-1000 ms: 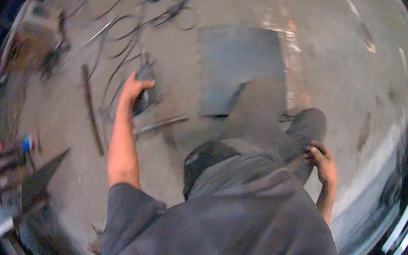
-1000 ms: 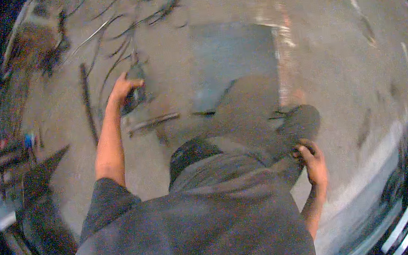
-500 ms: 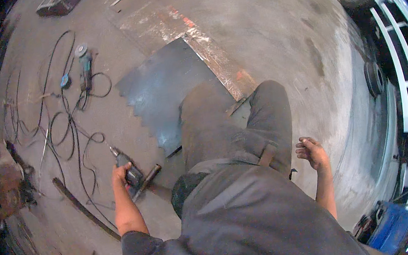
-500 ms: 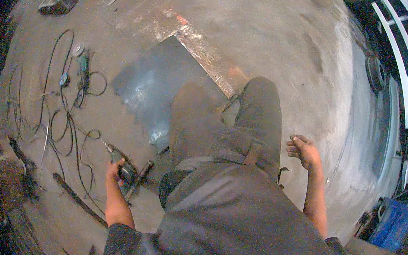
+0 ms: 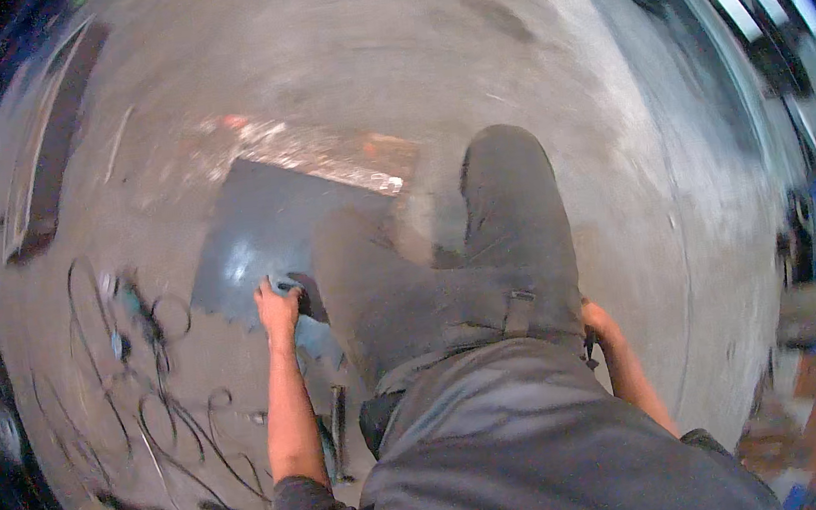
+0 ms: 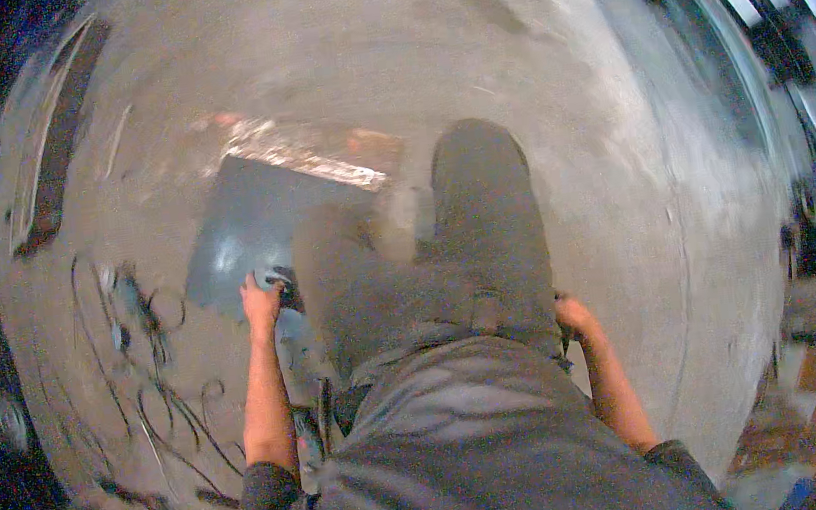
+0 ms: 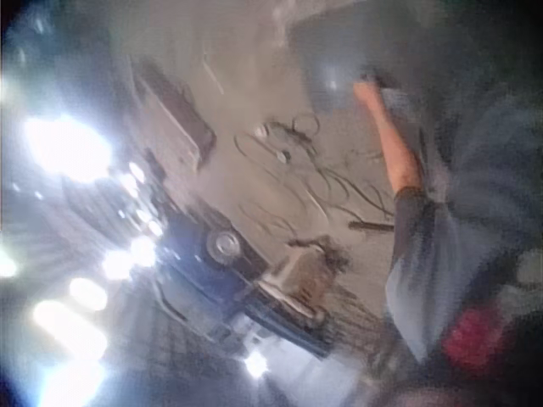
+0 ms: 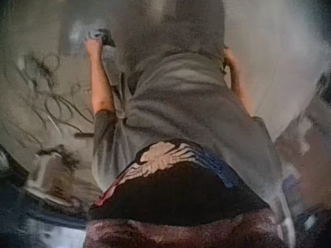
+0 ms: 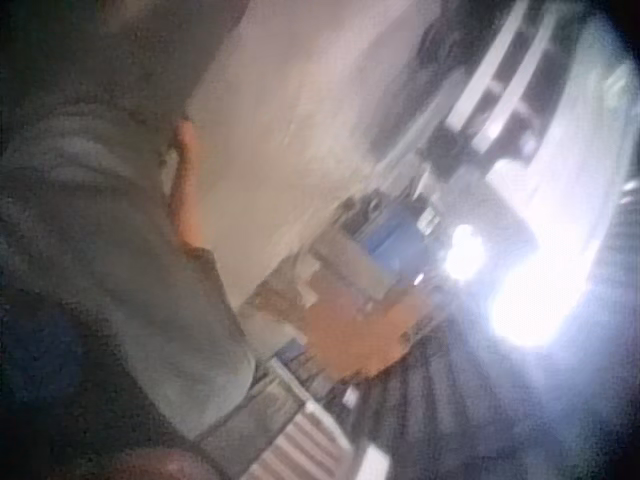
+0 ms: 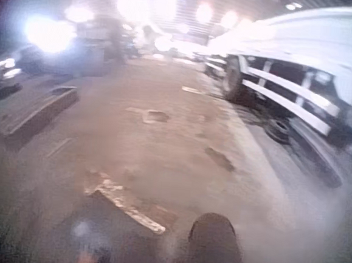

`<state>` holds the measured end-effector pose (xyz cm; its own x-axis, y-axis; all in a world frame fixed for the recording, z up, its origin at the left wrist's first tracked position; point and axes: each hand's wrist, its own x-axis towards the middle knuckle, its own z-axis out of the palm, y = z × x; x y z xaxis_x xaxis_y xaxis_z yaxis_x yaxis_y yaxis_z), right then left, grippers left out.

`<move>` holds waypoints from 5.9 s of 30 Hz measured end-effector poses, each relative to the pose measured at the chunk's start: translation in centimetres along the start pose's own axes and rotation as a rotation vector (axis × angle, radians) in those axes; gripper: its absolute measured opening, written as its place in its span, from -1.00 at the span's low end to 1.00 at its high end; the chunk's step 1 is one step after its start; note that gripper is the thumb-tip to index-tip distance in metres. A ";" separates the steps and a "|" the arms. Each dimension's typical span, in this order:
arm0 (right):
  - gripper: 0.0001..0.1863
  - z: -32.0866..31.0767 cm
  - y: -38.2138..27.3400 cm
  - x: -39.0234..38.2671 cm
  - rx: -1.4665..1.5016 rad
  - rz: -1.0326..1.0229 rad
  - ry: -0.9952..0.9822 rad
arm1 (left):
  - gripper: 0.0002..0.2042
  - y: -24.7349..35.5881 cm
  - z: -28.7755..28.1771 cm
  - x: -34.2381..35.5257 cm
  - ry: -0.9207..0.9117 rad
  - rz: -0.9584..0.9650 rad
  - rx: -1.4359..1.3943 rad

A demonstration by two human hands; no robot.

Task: The person picks up a dark metal sheet and places it on a wooden plank on the floor. They then use a corded drill to make holes along the edge of the metal sheet.

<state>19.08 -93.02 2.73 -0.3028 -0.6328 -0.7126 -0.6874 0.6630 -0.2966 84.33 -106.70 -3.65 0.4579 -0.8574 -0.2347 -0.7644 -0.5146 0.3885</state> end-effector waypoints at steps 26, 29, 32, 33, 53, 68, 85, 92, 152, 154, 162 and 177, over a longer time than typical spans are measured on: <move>-0.49 35.8 2.9 -30.1 1.684 0.505 0.870 | -0.19 12.2 21.0 15.1 -0.891 0.860 0.949; -0.54 34.9 -0.9 -31.9 1.487 0.513 1.068 | -0.25 16.1 22.3 13.3 -0.961 0.839 0.890; -0.57 34.0 -1.7 -35.2 1.462 0.821 0.768 | -0.31 19.6 23.0 9.9 -1.036 0.816 0.863; -0.59 36.5 -1.8 -35.3 1.328 0.837 0.668 | -0.33 19.7 23.1 9.5 -1.066 0.796 0.859; -0.71 58.4 25.5 -57.3 1.555 1.310 0.791 | -0.75 41.5 34.1 -22.2 -1.335 0.908 0.394; -0.56 75.0 41.3 -45.5 1.177 1.169 0.493 | -0.61 52.0 24.9 -70.2 -1.283 1.386 0.661; -0.69 71.7 42.2 -45.1 1.375 1.341 0.043 | -0.63 48.8 33.4 -75.7 -1.309 1.326 1.100; -0.70 70.9 42.7 -49.1 1.892 1.518 0.608 | -0.79 41.4 51.7 -87.0 -1.583 1.720 0.981; -0.18 84.0 43.2 -63.5 1.019 3.032 0.742 | -0.50 -10.5 30.7 -148.8 -2.447 1.664 1.491; -0.28 79.1 49.2 -64.0 1.272 2.931 0.839 | -0.49 -8.7 32.4 -149.9 -2.667 1.324 1.421; -0.34 79.7 48.8 -62.9 1.156 2.853 0.919 | -0.51 1.0 34.8 -150.5 -2.687 1.097 0.769; -0.75 59.1 69.3 -79.5 1.118 1.857 0.806 | -0.71 1.5 49.0 -134.9 -1.925 1.631 1.721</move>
<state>34.56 26.83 1.22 -0.2555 0.9168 -0.3069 0.9631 0.2135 -0.1641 -0.83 8.25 -15.07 0.0428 0.6526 -0.7565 0.0918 0.7514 0.6534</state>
